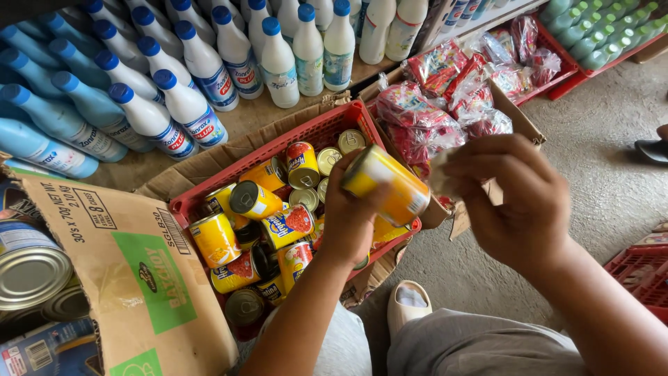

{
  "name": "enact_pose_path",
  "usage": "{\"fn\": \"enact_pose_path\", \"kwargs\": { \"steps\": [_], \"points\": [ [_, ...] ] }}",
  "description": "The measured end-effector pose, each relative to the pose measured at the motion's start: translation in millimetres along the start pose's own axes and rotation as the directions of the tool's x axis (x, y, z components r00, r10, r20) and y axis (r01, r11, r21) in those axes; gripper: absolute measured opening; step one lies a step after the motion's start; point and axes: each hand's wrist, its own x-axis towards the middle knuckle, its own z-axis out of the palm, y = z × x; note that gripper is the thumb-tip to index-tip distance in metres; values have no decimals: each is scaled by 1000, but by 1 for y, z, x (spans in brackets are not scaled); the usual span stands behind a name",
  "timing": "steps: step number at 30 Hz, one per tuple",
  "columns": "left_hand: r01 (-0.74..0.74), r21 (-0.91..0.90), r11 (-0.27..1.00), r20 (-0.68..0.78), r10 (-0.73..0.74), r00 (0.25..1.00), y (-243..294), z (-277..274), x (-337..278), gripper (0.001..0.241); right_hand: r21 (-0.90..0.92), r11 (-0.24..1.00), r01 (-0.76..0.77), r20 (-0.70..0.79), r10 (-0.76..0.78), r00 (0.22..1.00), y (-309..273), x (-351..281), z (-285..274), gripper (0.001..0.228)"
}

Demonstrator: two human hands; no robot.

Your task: Cleaning dust off canned goods with a cloth and organizing them onto grocery store shelves.

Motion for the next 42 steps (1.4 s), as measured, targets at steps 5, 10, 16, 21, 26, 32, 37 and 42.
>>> {"fn": "enact_pose_path", "kwargs": {
  "steps": [5,10,16,21,26,32,37,42],
  "points": [
    [182,-468,865,26,-192,981,12,9,-1,61,39,999,15,1,-15,1000,-2,-2,7,15],
    [215,-555,804,-61,-297,953,-1,12,-2,68,-21,998,55,69,-54,996,-11,2,21,17],
    [312,-567,762,-57,-414,908,-10,22,-12,68,-70,984,162,46,-159,986,-23,4,38,12],
    [224,-614,756,-149,-390,909,3,11,-2,61,61,971,230,207,-237,949,-22,10,33,26],
    [279,-557,782,-62,-375,925,-10,22,-11,70,-142,960,241,63,-235,970,-12,6,35,14],
    [265,-590,762,42,-300,953,-10,8,-8,41,119,958,263,199,-282,939,-22,7,34,15],
    [250,-554,794,-103,-363,926,-3,20,-9,70,-60,969,240,167,-227,959,-10,11,32,17],
    [352,-604,715,90,-378,922,-9,18,-16,53,138,951,278,158,-298,941,-24,10,41,18]
  ]
}}
